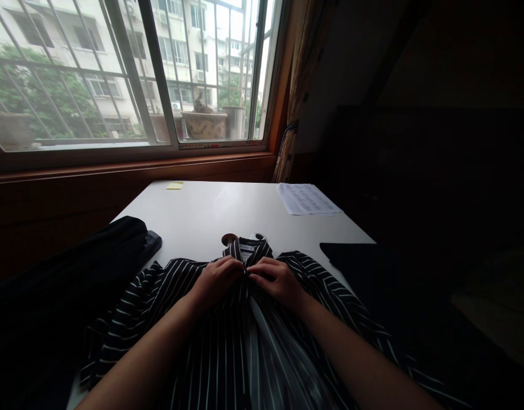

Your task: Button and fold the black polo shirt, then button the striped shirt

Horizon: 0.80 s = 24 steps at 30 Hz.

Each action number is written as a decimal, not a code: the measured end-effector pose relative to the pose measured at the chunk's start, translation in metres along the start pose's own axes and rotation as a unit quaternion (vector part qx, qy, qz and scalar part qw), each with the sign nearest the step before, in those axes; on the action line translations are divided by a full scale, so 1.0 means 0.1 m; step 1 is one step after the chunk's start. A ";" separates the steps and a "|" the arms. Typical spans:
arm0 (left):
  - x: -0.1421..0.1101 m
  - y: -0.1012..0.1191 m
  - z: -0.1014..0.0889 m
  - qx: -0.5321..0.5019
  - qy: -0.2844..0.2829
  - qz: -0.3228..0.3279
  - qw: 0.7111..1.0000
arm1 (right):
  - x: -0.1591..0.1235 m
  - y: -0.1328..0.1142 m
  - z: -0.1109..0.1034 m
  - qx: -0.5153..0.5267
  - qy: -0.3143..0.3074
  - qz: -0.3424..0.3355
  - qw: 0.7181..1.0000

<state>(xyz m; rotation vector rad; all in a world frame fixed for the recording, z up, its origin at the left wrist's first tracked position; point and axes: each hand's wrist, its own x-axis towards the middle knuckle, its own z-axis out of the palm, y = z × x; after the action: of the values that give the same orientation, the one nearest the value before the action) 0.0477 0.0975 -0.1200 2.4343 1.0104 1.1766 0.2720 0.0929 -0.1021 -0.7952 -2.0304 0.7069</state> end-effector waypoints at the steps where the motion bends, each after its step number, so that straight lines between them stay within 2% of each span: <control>1: 0.00 0.01 0.00 0.002 -0.003 0.004 1.000 | 0.00 0.00 0.00 0.002 -0.001 0.003 1.000; 9: 0.02 0.08 -0.01 0.043 -0.056 0.032 0.997 | 0.04 0.06 -0.01 0.009 -0.012 0.033 0.999; 15: -0.01 0.05 0.00 0.062 -0.061 0.051 0.995 | 0.05 0.08 -0.02 0.032 -0.026 0.065 0.997; 24: 0.00 0.05 -0.01 0.134 -0.087 0.145 0.977 | 0.05 0.12 -0.05 0.078 -0.067 0.160 0.982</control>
<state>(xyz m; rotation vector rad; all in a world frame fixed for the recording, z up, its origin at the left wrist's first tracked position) 0.0497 0.0936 -0.1169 2.9178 0.8273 0.9335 0.2776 0.1052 -0.1055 -1.0159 -1.9546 1.1152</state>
